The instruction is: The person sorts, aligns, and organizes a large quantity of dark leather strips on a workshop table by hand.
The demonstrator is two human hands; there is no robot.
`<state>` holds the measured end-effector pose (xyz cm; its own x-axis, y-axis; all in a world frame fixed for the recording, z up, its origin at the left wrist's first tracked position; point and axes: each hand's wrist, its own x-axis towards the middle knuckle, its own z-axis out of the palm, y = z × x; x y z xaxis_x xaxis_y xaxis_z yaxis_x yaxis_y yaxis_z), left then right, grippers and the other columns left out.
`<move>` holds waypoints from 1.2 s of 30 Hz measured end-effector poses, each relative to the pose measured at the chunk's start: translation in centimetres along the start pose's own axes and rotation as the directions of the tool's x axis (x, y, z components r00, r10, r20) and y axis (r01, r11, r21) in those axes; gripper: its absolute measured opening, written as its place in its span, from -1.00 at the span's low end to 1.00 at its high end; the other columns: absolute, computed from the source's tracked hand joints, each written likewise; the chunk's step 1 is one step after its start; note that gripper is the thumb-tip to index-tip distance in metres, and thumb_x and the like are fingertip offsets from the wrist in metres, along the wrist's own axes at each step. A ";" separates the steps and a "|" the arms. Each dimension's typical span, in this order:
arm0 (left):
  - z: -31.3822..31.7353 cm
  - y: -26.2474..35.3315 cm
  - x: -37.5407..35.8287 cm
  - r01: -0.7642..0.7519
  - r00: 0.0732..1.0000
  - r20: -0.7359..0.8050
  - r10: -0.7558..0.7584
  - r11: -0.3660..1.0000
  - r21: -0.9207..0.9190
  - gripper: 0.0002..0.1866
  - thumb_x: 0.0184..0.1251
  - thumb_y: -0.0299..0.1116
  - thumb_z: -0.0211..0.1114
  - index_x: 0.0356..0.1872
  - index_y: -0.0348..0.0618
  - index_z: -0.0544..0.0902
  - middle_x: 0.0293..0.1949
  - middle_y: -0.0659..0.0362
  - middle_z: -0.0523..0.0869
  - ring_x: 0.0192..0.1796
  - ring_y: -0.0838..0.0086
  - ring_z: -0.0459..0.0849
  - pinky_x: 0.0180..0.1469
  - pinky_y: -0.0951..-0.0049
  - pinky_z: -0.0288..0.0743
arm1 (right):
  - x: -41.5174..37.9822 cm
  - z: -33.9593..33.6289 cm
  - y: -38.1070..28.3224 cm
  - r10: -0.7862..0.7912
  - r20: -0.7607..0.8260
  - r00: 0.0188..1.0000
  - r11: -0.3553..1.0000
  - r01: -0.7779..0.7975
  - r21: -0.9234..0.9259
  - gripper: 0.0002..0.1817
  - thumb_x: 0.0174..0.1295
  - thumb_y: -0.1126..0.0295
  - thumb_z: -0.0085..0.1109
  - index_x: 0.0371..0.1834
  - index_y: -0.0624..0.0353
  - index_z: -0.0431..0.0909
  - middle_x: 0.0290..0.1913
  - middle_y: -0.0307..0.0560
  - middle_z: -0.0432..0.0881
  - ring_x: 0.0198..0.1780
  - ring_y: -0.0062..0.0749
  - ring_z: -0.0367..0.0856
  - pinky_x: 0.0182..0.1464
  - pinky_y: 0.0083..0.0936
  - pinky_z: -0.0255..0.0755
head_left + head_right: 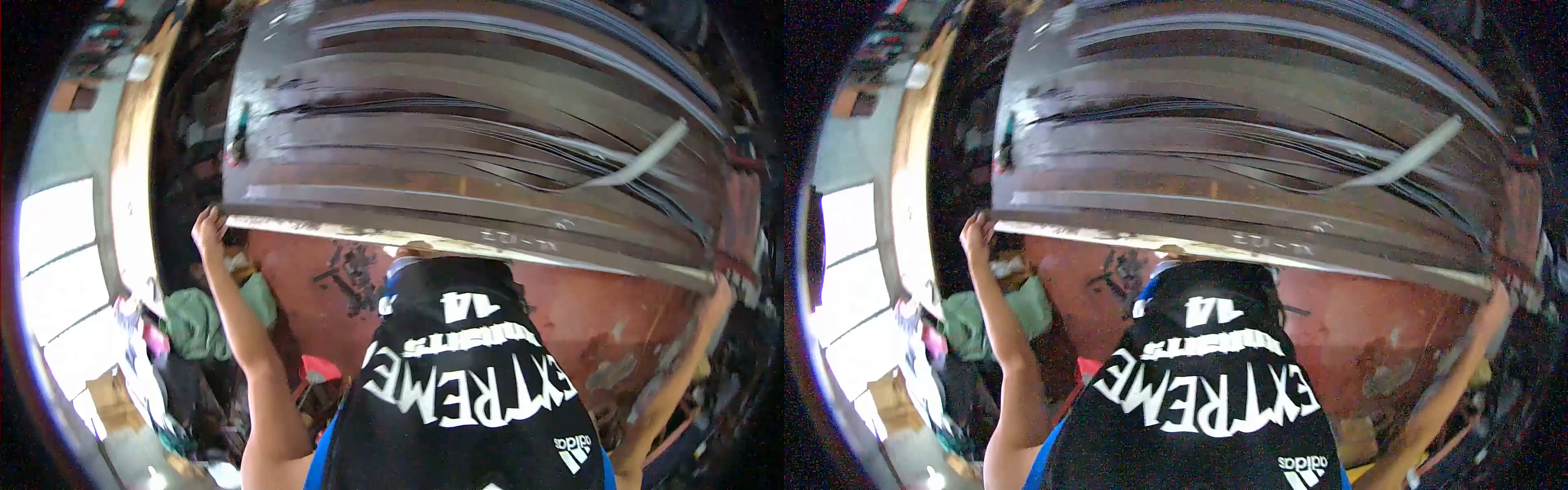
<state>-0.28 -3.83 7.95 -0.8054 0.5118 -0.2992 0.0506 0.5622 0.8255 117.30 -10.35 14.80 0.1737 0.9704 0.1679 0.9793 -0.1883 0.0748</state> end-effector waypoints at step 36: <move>12.4 -7.8 -2.6 -0.086 0.940 -0.336 0.050 0.992 -0.093 -0.73 0.19 -0.43 0.44 -0.09 -0.25 0.68 -0.40 0.16 0.72 -0.49 0.57 0.65 -0.47 0.49 0.54 | 4.7 11.3 1.9 0.259 0.436 0.862 0.914 -0.072 -0.400 0.17 -0.19 0.54 0.53 0.57 0.07 0.02 0.44 0.29 0.26 0.36 0.25 0.37 0.35 0.01 0.33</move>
<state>8.72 -1.50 -3.59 -0.9534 0.2911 -0.0792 0.0646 0.4533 0.8890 121.17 -4.44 4.67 0.4485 0.8538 -0.2643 0.8407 -0.3026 0.4490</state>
